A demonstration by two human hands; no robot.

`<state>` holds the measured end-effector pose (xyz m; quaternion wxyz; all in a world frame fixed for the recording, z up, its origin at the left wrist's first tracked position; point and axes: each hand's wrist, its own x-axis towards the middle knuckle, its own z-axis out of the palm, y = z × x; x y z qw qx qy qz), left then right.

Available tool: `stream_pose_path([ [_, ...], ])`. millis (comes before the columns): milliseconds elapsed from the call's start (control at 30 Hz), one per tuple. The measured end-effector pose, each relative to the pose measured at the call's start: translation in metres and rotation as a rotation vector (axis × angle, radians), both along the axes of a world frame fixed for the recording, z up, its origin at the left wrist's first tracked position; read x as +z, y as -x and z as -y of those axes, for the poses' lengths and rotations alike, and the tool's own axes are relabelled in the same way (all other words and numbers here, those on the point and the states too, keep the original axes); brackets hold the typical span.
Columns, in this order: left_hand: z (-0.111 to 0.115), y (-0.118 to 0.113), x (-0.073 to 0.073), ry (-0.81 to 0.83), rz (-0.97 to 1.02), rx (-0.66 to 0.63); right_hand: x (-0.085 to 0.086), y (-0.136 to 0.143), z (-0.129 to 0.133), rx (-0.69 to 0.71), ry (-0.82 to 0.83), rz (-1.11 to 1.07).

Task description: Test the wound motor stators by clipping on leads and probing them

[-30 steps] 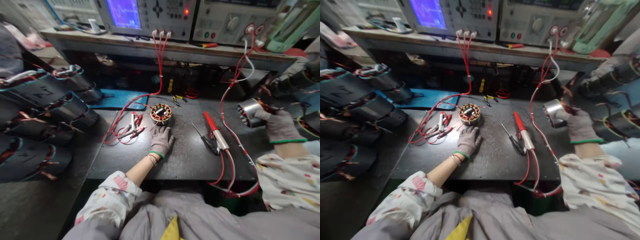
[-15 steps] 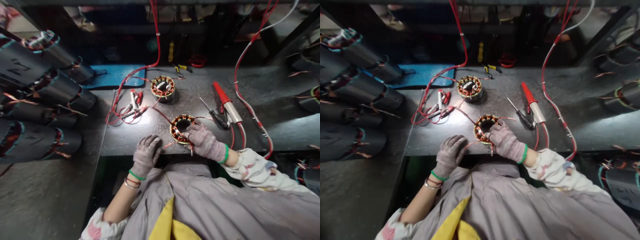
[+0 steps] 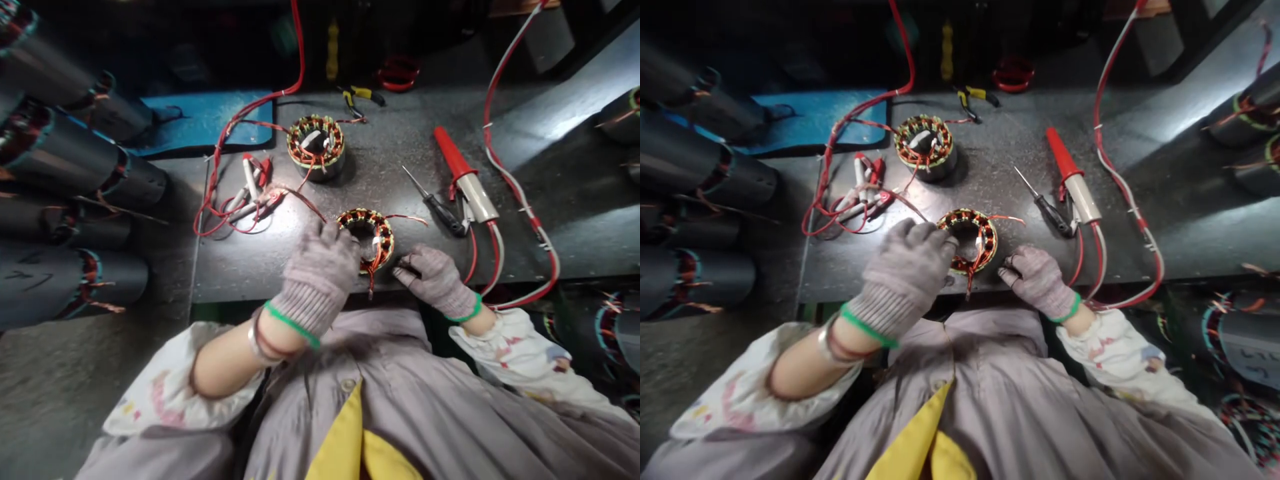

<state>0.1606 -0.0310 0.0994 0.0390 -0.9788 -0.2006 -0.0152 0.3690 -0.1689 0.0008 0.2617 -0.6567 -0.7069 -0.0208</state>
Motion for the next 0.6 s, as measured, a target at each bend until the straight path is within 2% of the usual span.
stream_pose_path([
  [100,-0.005,-0.020,-0.035,0.109,-0.048,-0.100,-0.012,0.002,-0.002,-0.070,-0.026,-0.181],
  [167,-0.004,-0.017,-0.054,0.164,0.055,-0.154,-0.014,0.003,-0.003,-0.132,-0.009,-0.264],
  [233,-0.002,-0.008,-0.064,0.193,0.170,-0.132,-0.014,0.003,-0.006,-0.190,0.034,-0.312],
  [400,0.003,0.007,-0.068,0.279,0.328,-0.012,-0.017,0.002,-0.028,-0.303,0.081,-0.370],
  [600,-0.001,0.019,-0.067,0.402,0.484,-0.043,-0.016,0.003,-0.042,-0.242,0.088,-0.448],
])
